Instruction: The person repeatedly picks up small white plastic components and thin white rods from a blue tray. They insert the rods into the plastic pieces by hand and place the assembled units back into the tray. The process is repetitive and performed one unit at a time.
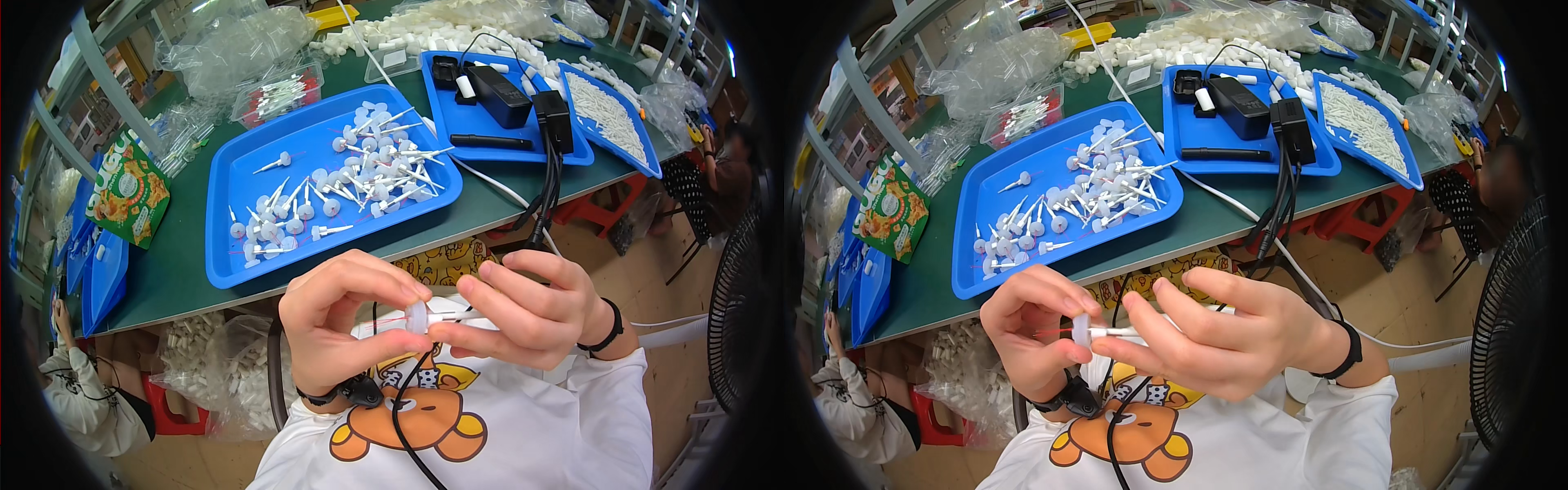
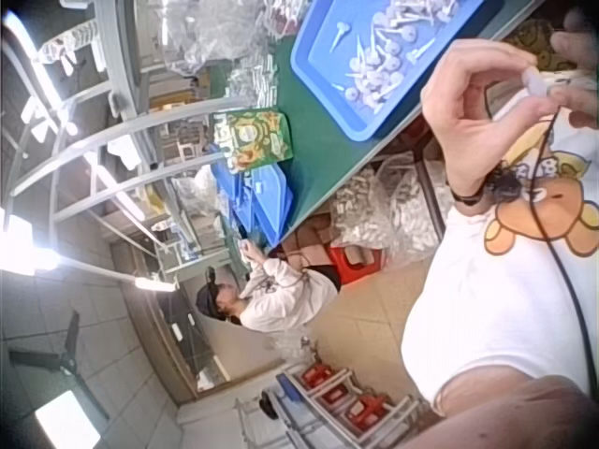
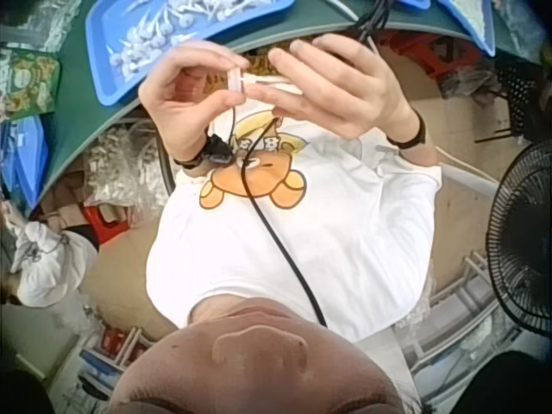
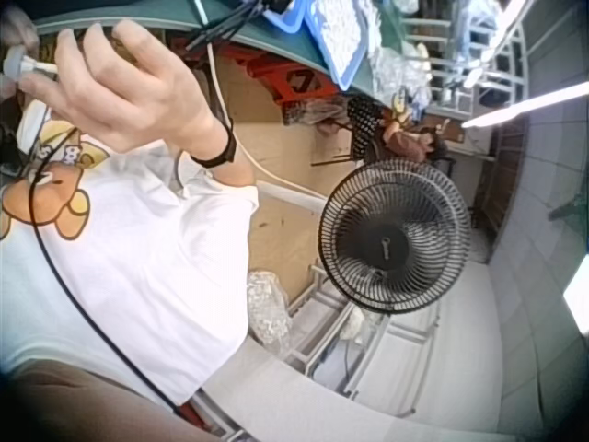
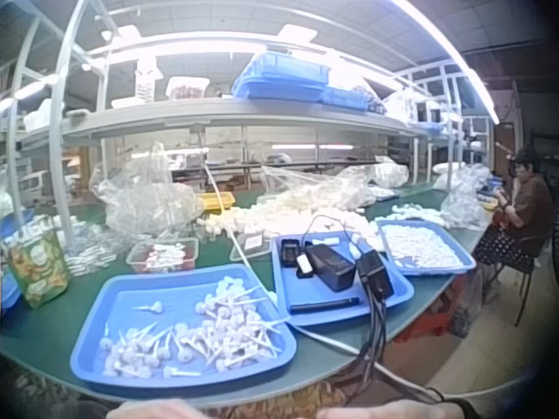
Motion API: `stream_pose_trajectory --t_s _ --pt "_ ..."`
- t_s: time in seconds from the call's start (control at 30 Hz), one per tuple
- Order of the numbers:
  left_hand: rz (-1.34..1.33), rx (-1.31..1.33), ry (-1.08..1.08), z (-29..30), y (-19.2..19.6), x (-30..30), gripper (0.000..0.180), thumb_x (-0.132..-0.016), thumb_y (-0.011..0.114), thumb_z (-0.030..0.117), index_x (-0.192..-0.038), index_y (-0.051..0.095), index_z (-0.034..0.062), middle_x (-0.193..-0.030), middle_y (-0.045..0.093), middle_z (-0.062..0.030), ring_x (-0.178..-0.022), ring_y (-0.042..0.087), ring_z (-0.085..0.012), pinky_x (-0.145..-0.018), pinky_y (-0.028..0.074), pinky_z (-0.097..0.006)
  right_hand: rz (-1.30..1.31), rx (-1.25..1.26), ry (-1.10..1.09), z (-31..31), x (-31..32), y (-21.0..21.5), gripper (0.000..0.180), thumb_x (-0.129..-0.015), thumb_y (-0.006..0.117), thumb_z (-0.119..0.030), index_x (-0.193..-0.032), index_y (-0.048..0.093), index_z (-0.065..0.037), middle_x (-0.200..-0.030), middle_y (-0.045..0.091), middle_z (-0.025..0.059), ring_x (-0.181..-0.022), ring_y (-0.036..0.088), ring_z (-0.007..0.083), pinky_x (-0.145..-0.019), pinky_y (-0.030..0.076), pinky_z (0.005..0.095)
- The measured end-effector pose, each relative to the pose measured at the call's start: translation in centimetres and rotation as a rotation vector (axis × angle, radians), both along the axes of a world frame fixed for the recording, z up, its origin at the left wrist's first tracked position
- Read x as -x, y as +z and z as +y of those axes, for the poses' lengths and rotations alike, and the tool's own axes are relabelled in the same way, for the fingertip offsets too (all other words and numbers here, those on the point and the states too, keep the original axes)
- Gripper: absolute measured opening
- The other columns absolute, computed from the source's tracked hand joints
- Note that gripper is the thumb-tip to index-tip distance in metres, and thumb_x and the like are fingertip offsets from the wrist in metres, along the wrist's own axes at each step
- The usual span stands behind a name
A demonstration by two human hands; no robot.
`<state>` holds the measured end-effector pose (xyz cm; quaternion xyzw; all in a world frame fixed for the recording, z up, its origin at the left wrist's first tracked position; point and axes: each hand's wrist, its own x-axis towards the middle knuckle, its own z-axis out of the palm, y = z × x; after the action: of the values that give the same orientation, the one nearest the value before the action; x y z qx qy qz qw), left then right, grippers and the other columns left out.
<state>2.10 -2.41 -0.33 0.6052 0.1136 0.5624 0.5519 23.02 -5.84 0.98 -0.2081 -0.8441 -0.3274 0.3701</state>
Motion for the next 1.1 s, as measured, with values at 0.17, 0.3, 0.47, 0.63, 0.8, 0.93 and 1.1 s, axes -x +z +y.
stream_pose_trajectory --t_s 0.17,0.3,0.47,0.63,0.8,0.93,1.1 --pt "0.048 -0.066 0.020 0.2 0.0 0.3 0.040 -0.057 0.085 -0.004 -0.090 0.063 -0.0052 -0.090 0.065 -0.0157 -0.088 0.066 -0.0242 -0.077 0.053 -0.031 -0.013 0.018 0.013 -0.1 -0.3 0.3 0.026 -0.081 0.070 -0.025 -0.105 0.071 -0.016 -0.100 0.061 0.0014 -0.086 0.057 0.0148 -0.072 0.045 0.0272" --pt "0.094 -0.104 0.015 0.5 0.1 0.4 0.039 -0.058 0.084 -0.006 -0.091 0.064 -0.0041 -0.090 0.065 -0.0150 -0.088 0.065 -0.0242 -0.078 0.053 -0.031 0.032 0.048 0.006 0.0 -0.3 0.3 0.028 -0.085 0.065 -0.026 -0.110 0.069 -0.016 -0.102 0.060 0.0024 -0.088 0.057 0.0161 -0.073 0.046 0.0285" --pt "0.137 -0.108 0.030 0.8 0.0 0.8 0.037 -0.063 0.081 -0.007 -0.095 0.063 -0.0039 -0.094 0.064 -0.0142 -0.089 0.065 -0.0213 -0.079 0.053 -0.029 -0.024 0.185 -0.018 0.0 0.1 0.0 0.030 -0.088 0.061 -0.028 -0.113 0.068 -0.014 -0.107 0.060 0.0041 -0.091 0.058 0.0170 -0.075 0.047 0.0303" --pt "0.148 -0.042 0.063 1.3 0.0 1.4 0.033 -0.068 0.078 -0.006 -0.097 0.062 -0.0047 -0.098 0.063 -0.0127 -0.088 0.064 -0.0171 -0.079 0.054 -0.027 -0.047 0.288 -0.024 0.2 0.6 0.2 0.031 -0.084 0.063 -0.026 -0.111 0.068 -0.011 -0.106 0.062 0.0057 -0.092 0.058 0.0180 -0.077 0.048 0.0313" --pt "0.316 0.008 0.026 1.9 0.0 2.0 0.033 -0.065 0.079 -0.007 -0.093 0.062 -0.0037 -0.095 0.064 -0.0150 -0.093 0.064 -0.0227 -0.082 0.050 -0.033 0.004 0.445 0.093 1.6 0.5 0.9 0.030 -0.072 0.066 -0.008 -0.102 0.069 -0.008 -0.095 0.065 0.0047 -0.083 0.061 0.0190 -0.069 0.047 0.0319" --pt "0.361 -0.085 0.104 2.8 -0.1 2.8 0.037 -0.065 0.080 -0.004 -0.098 0.062 -0.0032 -0.099 0.063 -0.0128 -0.094 0.063 -0.0209 -0.085 0.050 -0.033 0.091 0.620 0.169 3.4 0.6 1.9 0.032 -0.065 0.071 -0.003 -0.097 0.070 -0.008 -0.085 0.063 0.0035 -0.079 0.061 0.0223 -0.065 0.045 0.0311" --pt "0.705 -0.216 0.790 4.8 -0.2 8.4 0.022 -0.073 0.074 0.005 -0.094 0.066 0.0014 -0.093 0.066 -0.0109 -0.084 0.065 -0.0237 -0.076 0.050 -0.031 -0.053 0.803 -0.031 7.7 1.5 5.1 0.018 -0.070 0.064 0.002 -0.085 0.068 -0.006 -0.078 0.059 0.0086 -0.080 0.058 0.0269 -0.070 0.045 0.0378"
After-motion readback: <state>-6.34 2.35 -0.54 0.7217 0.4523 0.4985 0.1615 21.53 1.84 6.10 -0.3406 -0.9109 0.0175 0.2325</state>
